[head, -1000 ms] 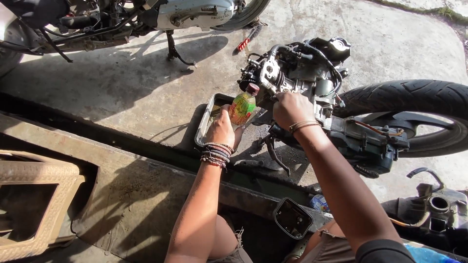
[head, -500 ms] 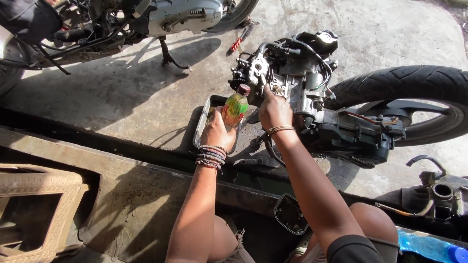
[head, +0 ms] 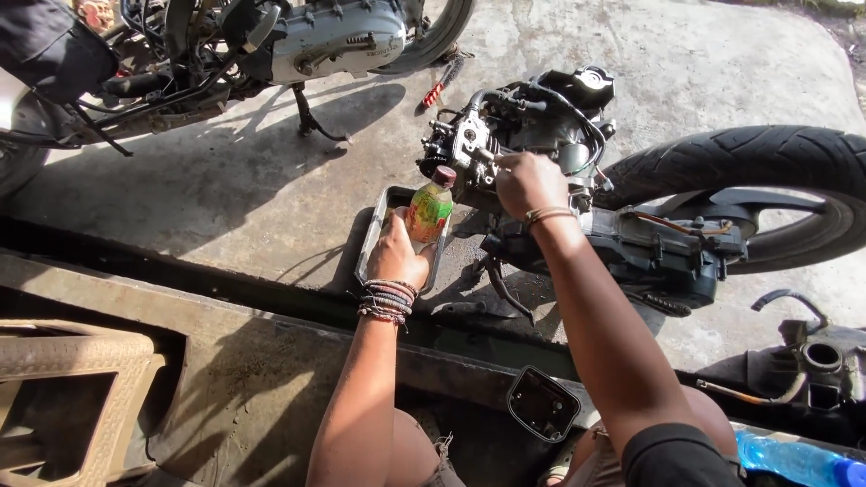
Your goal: The person pours liquid from a green bottle onto a motorcycle engine and scrubs it with a brush, then pours water from a blue bottle to rinse the engine. The person continues scrubbing and rinsing the engine area.
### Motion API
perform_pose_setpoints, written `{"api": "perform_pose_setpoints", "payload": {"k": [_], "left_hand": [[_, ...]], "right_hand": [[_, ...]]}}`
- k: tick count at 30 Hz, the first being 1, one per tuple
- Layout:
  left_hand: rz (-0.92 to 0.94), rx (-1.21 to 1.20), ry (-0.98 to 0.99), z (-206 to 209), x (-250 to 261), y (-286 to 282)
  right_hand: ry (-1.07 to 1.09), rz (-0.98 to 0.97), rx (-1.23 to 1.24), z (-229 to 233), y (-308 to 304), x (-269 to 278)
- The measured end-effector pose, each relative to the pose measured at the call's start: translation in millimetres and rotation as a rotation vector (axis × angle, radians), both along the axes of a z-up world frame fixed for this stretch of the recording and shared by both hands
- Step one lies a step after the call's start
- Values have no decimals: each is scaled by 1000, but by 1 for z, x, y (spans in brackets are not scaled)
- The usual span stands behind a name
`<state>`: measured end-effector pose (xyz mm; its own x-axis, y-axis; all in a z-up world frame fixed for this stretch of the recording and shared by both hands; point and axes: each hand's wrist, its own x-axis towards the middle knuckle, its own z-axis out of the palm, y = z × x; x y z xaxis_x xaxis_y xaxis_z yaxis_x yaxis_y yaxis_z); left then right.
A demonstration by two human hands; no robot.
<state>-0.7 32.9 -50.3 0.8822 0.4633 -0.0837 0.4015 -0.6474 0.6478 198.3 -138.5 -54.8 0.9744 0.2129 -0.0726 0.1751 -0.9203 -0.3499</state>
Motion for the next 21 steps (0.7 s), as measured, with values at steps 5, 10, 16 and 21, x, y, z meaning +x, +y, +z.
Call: {"api": "perform_pose_setpoints", "payload": {"k": [5, 10, 16, 21], "left_hand": [[-28, -23, 22, 7, -2, -1], [-36, -43, -32, -21, 3, 5], [-16, -60, 20, 8, -3, 1], [-4, -69, 82, 24, -6, -3]], "right_hand": [[30, 231, -212, 49, -22, 10], [-68, 406, -217, 112, -19, 14], [-153, 462, -361, 88, -27, 55], [-259, 495, -426, 56, -3, 81]]}}
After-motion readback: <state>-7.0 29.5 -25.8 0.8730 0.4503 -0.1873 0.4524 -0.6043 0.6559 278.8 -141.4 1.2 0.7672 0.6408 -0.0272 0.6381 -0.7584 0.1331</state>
